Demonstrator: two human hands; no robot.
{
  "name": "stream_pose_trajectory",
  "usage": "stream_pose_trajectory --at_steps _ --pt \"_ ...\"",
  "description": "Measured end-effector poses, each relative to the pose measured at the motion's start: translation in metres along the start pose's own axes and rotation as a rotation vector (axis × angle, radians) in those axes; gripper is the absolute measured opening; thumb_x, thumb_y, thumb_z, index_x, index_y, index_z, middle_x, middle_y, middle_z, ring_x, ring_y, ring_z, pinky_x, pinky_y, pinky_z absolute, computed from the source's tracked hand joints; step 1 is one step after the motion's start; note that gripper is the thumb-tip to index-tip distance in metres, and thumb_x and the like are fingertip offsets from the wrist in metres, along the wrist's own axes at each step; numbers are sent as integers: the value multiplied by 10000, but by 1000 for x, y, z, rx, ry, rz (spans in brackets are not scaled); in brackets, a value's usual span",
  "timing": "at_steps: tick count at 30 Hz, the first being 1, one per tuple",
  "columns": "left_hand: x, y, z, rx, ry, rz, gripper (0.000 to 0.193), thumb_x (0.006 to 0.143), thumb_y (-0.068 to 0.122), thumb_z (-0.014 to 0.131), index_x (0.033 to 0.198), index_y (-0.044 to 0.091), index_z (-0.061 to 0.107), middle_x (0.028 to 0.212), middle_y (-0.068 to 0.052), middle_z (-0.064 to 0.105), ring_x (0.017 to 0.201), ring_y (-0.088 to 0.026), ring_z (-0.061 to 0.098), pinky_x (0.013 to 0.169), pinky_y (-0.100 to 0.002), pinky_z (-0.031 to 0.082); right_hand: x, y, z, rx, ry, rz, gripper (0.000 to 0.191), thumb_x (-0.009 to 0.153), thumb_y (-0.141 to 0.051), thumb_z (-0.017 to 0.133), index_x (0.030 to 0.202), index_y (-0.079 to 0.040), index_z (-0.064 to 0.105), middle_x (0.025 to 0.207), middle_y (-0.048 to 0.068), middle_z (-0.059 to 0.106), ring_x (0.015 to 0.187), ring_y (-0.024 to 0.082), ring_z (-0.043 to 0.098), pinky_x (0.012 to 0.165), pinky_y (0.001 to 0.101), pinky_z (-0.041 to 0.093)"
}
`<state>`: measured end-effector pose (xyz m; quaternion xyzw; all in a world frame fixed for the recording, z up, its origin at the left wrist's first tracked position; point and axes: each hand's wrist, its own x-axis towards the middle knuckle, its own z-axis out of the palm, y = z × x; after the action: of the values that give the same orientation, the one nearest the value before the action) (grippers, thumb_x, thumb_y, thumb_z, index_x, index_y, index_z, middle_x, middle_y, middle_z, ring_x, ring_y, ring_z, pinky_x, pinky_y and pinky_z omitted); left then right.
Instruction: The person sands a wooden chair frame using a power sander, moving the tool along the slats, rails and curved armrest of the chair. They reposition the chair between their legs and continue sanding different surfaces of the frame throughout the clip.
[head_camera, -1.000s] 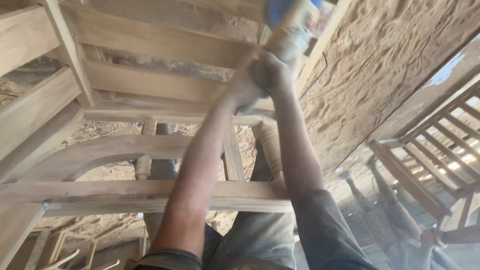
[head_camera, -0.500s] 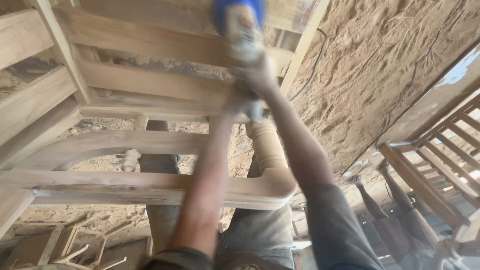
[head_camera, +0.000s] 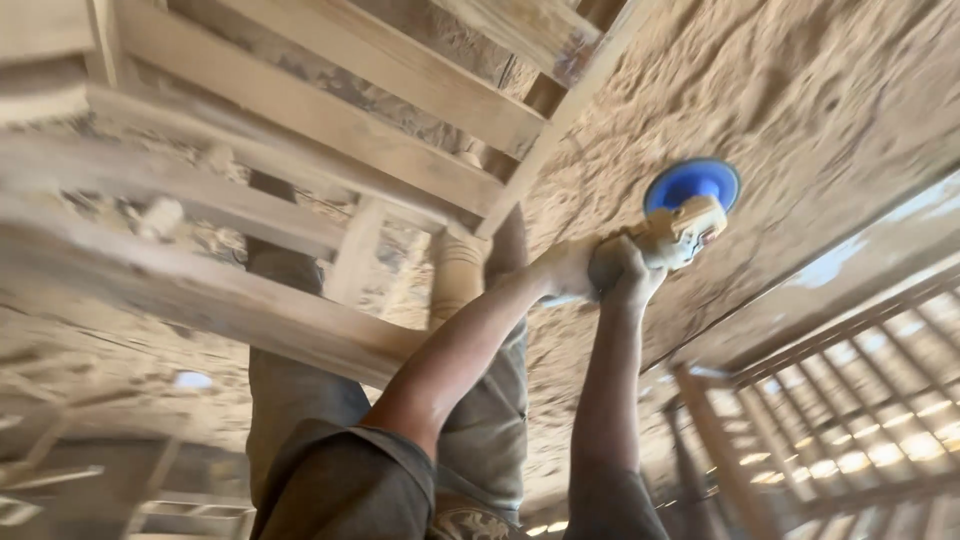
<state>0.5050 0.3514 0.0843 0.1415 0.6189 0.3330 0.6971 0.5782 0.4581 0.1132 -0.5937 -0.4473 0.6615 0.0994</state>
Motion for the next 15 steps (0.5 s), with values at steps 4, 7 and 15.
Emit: stream_pose_trajectory --at_steps 4,7,15 --pt "-10 37 22 -88 109 3 949 575 335 913 1395 103 495 1149 -169 740 1008 -334 723 910 -429 594 10 -44 -7 -138 -108 6 512 719 -43 748 1206 5 597 1017 103 678 926 251 688 870 389 609" --pt "-19 43 26 -317 260 71 1005 635 337 914 1472 102 409 1154 -159 714 1027 -312 708 917 -398 584 14 -67 7 -387 -256 -23 480 711 -74 796 1165 -34 646 1064 88 679 984 228 690 923 383 594" --pt "-18 7 -32 -866 738 317 974 686 288 936 1457 42 392 1257 -113 651 1046 -207 698 868 -302 638 68 -39 156 -981 -1001 -691 180 940 -165 583 1075 -70 655 1140 48 691 985 144 712 852 307 629"
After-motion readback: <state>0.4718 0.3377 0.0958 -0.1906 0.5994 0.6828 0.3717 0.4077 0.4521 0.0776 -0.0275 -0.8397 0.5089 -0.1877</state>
